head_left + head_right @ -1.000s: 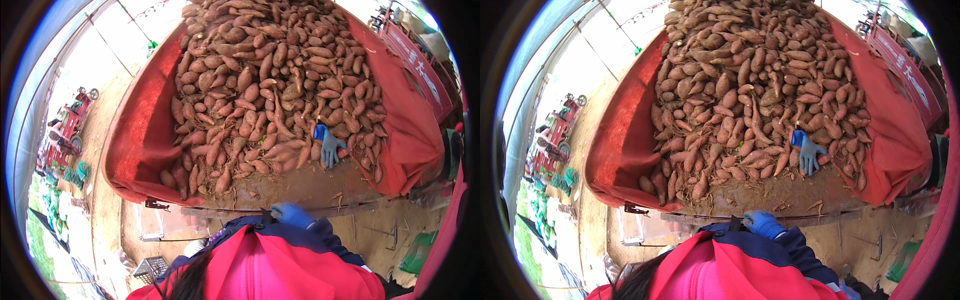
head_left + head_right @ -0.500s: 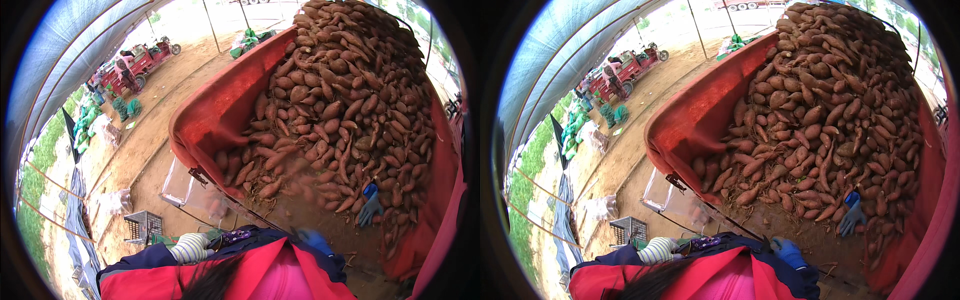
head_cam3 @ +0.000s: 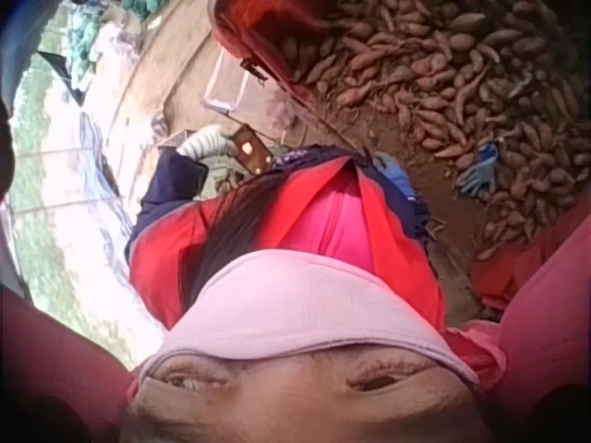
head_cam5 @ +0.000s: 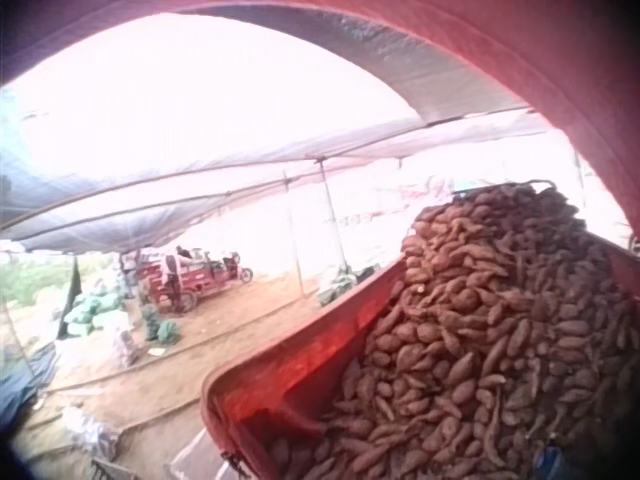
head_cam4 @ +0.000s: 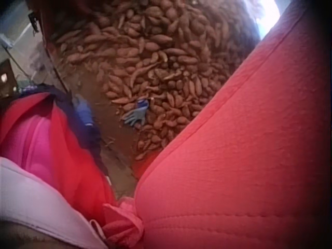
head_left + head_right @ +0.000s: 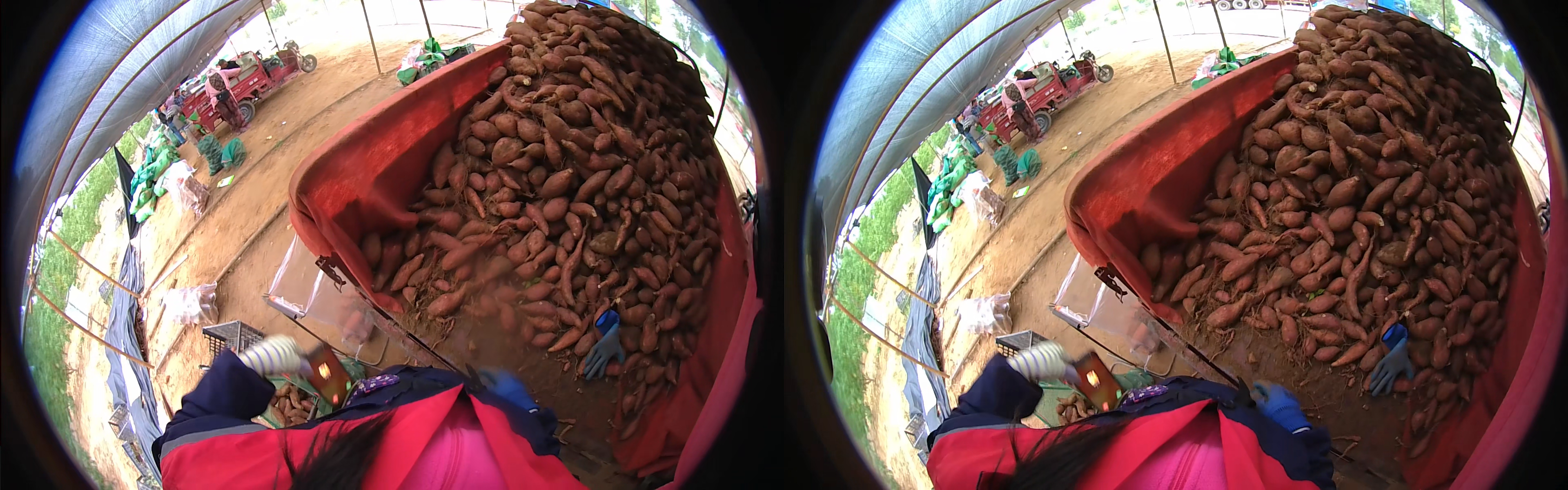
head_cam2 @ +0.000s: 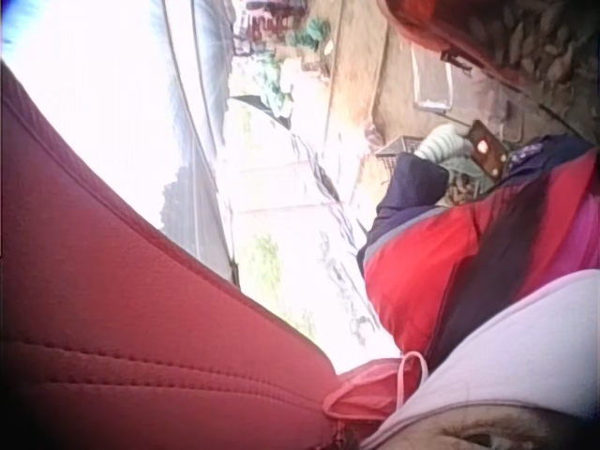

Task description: The person stands at a large pile of sweet potatoes and repeatedly picks them up, removes attached roots or debris, and places them into a nearby container. The person handles the potatoes one at a time, occasionally turning them over to remove dirt or roots before depositing them.

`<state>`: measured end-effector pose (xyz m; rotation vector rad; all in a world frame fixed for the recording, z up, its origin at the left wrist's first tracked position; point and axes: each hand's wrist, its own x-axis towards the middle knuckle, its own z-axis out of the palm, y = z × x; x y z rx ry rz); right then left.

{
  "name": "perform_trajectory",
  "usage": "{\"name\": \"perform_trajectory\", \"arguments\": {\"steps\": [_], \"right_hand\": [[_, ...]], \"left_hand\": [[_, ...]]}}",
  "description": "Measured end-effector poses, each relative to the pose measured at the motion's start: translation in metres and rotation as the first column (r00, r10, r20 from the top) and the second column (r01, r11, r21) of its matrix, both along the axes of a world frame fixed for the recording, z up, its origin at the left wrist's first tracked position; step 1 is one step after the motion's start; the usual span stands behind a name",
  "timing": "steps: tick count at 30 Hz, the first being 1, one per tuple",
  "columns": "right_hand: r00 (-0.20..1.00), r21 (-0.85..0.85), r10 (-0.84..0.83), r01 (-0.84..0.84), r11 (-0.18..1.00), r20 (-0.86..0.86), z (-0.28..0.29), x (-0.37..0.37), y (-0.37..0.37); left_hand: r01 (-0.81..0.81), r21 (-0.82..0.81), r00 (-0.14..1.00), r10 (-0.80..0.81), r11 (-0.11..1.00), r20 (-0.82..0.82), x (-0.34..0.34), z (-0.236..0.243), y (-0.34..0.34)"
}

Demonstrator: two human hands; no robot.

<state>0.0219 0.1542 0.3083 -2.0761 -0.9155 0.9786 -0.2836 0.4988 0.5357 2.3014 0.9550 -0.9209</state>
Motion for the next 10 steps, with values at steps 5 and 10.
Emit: {"name": "perform_trajectory", "arguments": {"steps": [5, 10], "right_hand": [[0.99, 0.332, 0.074, -0.03, 0.943, -0.121, 0.033, 0.012, 0.021], [0.876, 0.512, 0.129, 0.147, 0.846, -0.464, 0.098, 0.046, 0.067]], "left_hand": [[-0.413, -0.334, 0.58, 0.527, 0.847, 0.621, 0.044, 0.04, 0.027], [-0.165, -0.753, 0.249, 0.766, 0.637, 0.593, 0.133, -0.005, 0.007]]}}
